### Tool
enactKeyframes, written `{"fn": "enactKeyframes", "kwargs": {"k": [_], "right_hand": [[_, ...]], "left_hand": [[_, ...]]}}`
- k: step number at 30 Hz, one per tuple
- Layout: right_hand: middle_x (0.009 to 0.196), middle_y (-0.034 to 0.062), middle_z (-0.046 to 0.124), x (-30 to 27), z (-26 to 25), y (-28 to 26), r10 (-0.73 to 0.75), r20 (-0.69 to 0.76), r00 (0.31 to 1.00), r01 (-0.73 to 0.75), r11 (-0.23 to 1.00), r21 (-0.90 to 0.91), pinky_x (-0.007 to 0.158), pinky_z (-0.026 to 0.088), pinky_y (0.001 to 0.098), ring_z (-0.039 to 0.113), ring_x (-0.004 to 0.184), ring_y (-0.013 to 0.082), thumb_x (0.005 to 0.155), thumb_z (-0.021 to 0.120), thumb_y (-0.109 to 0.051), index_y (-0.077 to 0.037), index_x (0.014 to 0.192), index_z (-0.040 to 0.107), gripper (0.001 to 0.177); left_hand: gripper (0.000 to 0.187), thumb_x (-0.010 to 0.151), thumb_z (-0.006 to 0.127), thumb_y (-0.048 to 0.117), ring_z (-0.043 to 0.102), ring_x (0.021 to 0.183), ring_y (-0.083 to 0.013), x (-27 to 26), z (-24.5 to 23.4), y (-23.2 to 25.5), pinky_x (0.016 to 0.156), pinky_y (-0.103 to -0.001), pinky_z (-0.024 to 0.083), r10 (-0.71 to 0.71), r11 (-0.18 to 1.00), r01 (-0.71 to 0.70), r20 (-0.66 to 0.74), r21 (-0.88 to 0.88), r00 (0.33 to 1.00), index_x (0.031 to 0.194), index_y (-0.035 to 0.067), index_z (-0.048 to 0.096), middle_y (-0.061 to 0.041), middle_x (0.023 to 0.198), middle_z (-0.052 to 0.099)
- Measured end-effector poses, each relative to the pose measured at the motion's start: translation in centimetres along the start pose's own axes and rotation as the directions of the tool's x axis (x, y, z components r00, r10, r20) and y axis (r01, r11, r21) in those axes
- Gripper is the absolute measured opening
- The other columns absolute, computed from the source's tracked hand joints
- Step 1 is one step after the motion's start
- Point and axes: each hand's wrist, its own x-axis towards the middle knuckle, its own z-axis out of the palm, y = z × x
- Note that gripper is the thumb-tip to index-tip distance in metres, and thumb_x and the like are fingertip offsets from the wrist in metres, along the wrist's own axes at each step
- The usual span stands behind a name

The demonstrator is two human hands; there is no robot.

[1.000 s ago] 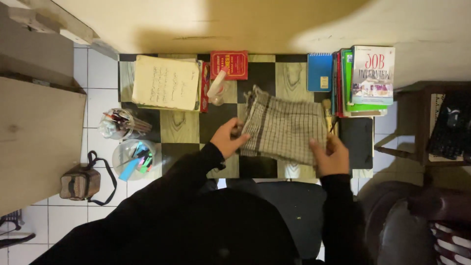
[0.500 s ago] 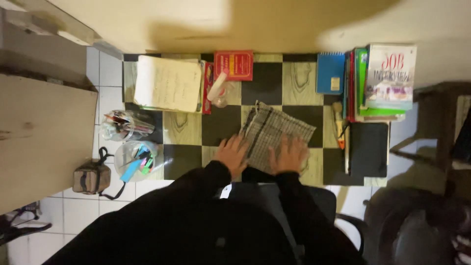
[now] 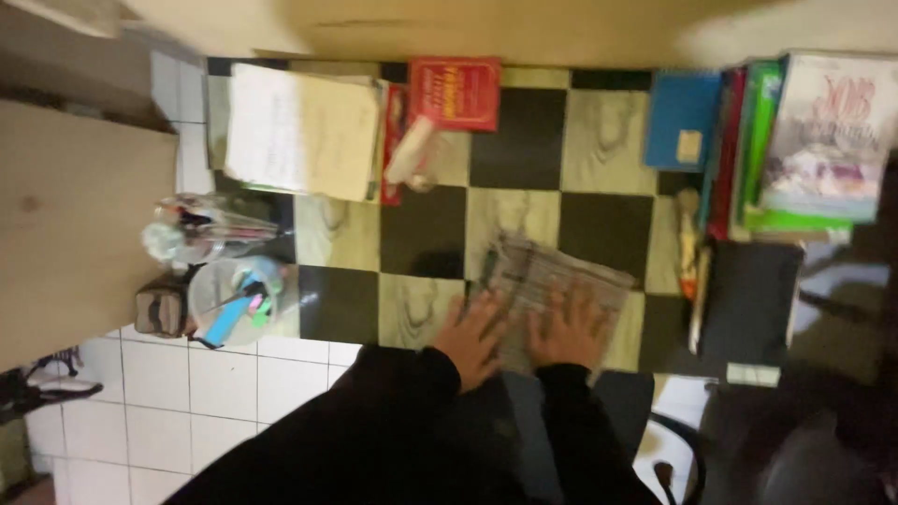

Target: Wiping a checkered table with a spray bottle and cloth.

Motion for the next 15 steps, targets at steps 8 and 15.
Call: {"fn": "enactKeyframes", "kwargs": {"k": [8, 15], "right_hand": [[0.173, 0.0283, 0.023, 8.1, 4.8, -4.4, 0.132, -0.27, 0.954, -0.141, 0.99, -0.016, 0.124, 0.011, 0.0714, 0.02, 0.157, 0.0506, 0.115, 0.038, -0.054, -0.002, 0.165, 0.038, 0.072], [0.167, 0.0113, 0.025, -0.1, 5.4, -18.2, -0.424, 0.164, 0.891, 0.449, 0.877, -0.171, 0.119, 0.016, 0.0681, 0.022, 0.153, 0.0372, 0.1, 0.04, -0.048, -0.019, 0.155, 0.039, 0.062]], "left_hand": [[0.084, 0.097, 0.056, 0.044, 0.014, 0.158, -0.039, -6.5, 5.1, -8.6, 0.124, -0.06, 0.012, -0.531, 0.841, 0.446, -0.304, -0.307, 0.791, 0.163, 0.004, 0.021, -0.021, 0.169, 0.012], [0.097, 0.09, 0.058, 0.052, 0.004, 0.156, -0.0343, -15.7, 6.0, -12.1, 0.121, -0.061, 0.006, -0.595, 0.761, 0.546, -0.042, -0.35, 0.803, 0.159, 0.005, 0.01, -0.018, 0.168, 0.0]]}}
